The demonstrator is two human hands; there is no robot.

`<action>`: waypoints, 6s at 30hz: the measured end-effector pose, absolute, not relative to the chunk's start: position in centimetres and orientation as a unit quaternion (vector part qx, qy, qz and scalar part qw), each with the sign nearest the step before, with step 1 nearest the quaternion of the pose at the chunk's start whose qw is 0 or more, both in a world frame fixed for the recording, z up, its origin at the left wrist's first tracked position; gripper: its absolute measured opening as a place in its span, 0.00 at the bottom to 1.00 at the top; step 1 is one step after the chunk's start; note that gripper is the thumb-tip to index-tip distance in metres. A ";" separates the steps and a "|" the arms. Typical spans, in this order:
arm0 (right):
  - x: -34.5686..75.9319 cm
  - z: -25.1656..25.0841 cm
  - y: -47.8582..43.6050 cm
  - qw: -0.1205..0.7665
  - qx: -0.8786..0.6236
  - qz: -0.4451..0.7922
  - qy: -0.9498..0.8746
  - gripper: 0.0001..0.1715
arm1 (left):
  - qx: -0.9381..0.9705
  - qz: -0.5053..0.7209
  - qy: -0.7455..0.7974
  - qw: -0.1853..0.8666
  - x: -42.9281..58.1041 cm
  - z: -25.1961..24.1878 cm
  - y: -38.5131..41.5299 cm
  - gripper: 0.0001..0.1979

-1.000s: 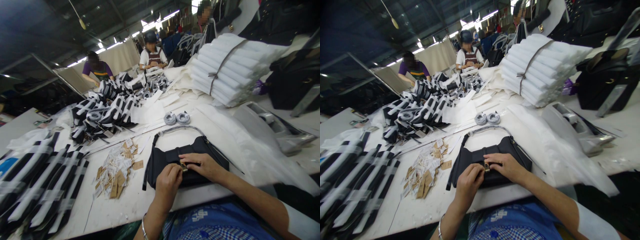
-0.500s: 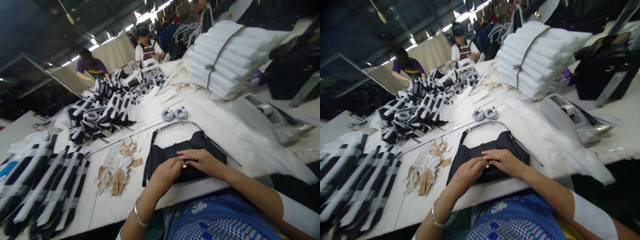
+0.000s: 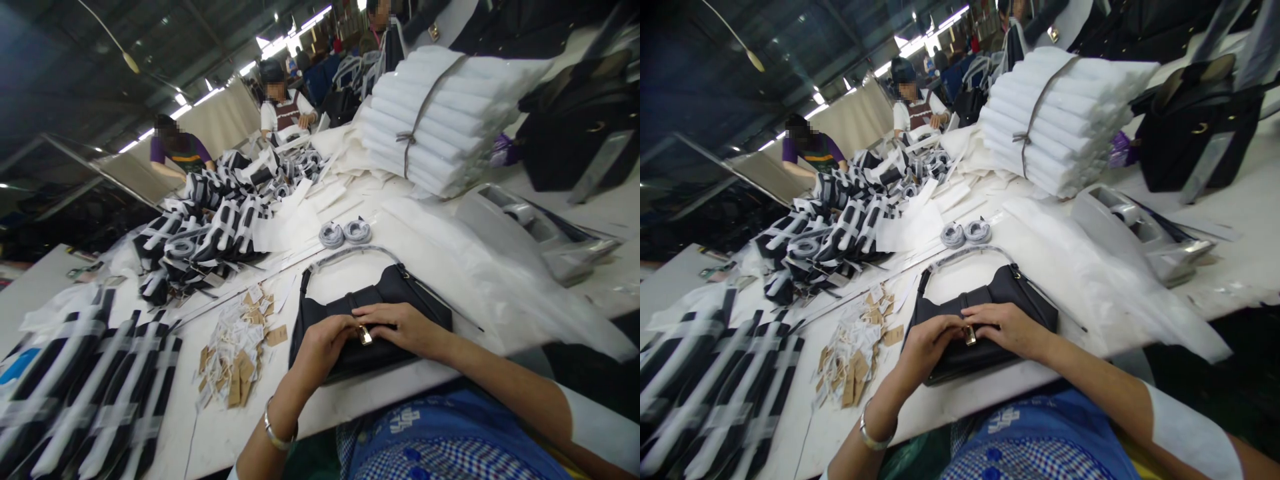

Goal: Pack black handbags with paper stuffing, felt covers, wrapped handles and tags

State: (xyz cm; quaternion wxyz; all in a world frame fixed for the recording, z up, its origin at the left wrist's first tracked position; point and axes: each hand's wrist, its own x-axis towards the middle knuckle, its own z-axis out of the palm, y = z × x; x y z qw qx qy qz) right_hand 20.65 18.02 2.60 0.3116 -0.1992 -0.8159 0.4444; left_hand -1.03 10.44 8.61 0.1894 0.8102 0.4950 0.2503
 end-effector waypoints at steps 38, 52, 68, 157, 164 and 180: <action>21.0 3.5 18.1 0.293 -0.158 0.480 -0.811 0.32 | 0.915 0.078 0.395 0.027 -0.9 8.9 10.7 0.05; 20.4 3.8 17.8 0.258 -0.183 0.638 -0.702 0.56 | 0.848 0.158 0.488 0.133 0.4 8.6 12.8 0.04; 20.5 2.7 18.0 0.224 -0.191 0.728 -0.620 0.53 | 0.852 0.181 0.448 0.202 -0.9 9.8 10.2 0.11; 20.5 2.9 17.9 0.244 -0.175 0.698 -0.650 0.47 | 0.908 0.085 0.394 0.117 -0.9 11.3 11.1 0.11; 20.6 3.0 17.9 0.241 -0.179 0.704 -0.644 0.47 | 0.954 0.001 0.299 -0.004 -0.2 12.5 11.6 0.12; 20.5 2.6 17.9 0.243 -0.167 0.707 -0.643 0.47 | 0.942 0.003 0.331 -0.063 0.3 10.7 11.8 0.04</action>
